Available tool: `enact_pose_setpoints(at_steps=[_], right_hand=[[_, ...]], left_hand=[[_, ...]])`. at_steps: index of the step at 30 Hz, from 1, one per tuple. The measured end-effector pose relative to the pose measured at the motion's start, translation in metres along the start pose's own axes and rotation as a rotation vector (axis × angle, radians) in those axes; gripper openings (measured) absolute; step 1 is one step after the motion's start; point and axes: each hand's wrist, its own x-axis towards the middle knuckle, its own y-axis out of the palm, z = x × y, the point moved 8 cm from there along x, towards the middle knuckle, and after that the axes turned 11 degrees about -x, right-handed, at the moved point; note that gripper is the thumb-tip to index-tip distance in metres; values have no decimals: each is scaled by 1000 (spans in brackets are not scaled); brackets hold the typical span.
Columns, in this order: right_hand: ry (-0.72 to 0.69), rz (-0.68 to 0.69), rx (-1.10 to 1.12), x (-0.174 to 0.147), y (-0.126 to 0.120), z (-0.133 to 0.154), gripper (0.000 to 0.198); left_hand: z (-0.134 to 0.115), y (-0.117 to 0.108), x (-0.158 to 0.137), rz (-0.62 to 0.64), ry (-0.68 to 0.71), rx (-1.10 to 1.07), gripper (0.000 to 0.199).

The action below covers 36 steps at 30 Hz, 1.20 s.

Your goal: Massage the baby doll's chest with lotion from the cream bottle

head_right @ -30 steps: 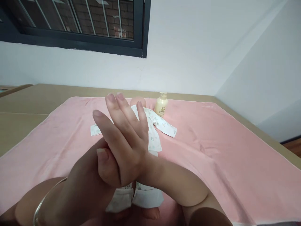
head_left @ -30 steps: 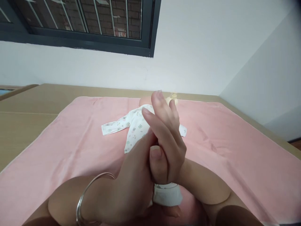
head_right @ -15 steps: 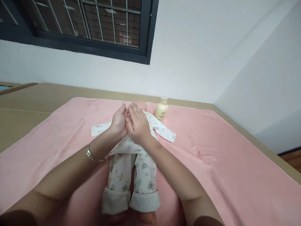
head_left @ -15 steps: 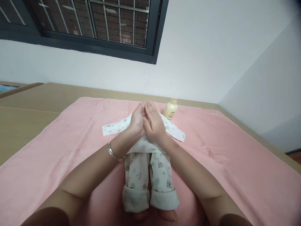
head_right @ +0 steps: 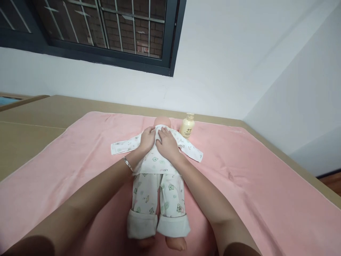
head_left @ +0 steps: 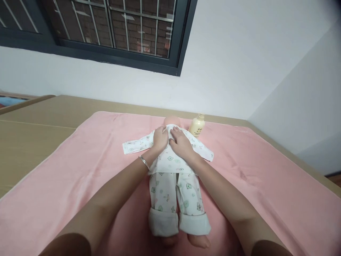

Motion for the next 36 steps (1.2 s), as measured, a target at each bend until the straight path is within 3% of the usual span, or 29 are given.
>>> enact_pose_setpoints(at_steps=[5,12,20,23,28,33,36], right_hand=[[-18,28,-29,0,4,-1,58],[-59,39,-105,-3,3,2,53],[-251,115,-66,17,9,2,58],[-164,153,-86,26,9,-6,54],[90,161,-278,16,8,-9,60],[-81,163,-305,6,8,12,57],[-54,162,-210,8,8,5,58]], left_hand=[[-6,6,-8,18,104,239,37],[-7,8,-10,11,124,265,37],[-23,1,-22,-10,245,283,41],[-25,1,-25,-29,275,273,44],[-11,3,-16,-6,191,261,45],[-2,3,-4,116,219,244,40],[1,2,0,139,221,234,39]])
